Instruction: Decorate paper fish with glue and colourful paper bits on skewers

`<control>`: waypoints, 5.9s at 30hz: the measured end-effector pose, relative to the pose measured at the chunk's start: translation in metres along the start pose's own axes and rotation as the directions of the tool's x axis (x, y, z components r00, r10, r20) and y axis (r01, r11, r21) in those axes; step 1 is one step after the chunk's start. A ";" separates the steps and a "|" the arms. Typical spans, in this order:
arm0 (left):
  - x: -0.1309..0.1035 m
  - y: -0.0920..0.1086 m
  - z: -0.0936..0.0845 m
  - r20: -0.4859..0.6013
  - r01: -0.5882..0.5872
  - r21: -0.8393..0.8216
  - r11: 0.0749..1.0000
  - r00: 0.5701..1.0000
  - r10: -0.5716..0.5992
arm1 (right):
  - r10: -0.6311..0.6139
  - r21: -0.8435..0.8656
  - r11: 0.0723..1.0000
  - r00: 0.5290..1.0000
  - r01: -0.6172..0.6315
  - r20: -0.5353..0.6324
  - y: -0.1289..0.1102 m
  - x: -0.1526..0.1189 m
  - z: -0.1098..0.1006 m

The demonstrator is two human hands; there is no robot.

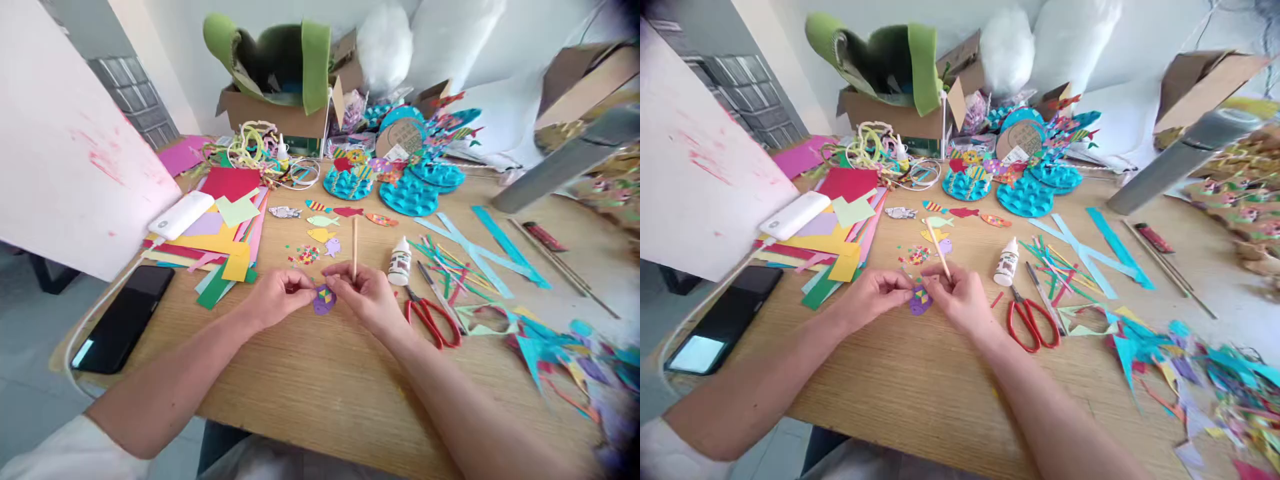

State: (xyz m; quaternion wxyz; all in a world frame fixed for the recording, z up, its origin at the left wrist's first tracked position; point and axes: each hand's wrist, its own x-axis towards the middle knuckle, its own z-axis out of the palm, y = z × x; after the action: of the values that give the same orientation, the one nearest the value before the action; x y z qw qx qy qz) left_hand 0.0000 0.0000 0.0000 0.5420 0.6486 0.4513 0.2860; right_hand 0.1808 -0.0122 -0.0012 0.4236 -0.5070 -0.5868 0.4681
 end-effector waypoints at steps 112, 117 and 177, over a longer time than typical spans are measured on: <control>-0.001 0.003 0.006 -0.128 0.196 -0.335 0.922 0.960 -0.250 | -0.654 -0.639 0.519 0.745 0.568 0.131 -0.002 -0.014 0.004; -0.001 0.004 0.006 -0.107 0.165 -0.368 0.915 0.970 -0.218 | -0.708 -0.692 0.349 0.661 0.632 0.246 -0.001 -0.013 0.002; -0.003 0.007 0.003 0.053 0.237 -0.303 0.923 0.971 -0.232 | -0.019 -0.155 0.988 0.999 0.014 -0.035 -0.005 -0.001 -0.005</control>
State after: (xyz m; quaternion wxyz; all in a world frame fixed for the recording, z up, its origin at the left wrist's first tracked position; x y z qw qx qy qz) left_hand 0.0035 -0.0039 0.0060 0.6701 0.5000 0.4714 0.2806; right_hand 0.1847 -0.0130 0.0047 0.3976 -0.5420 -0.6176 0.4084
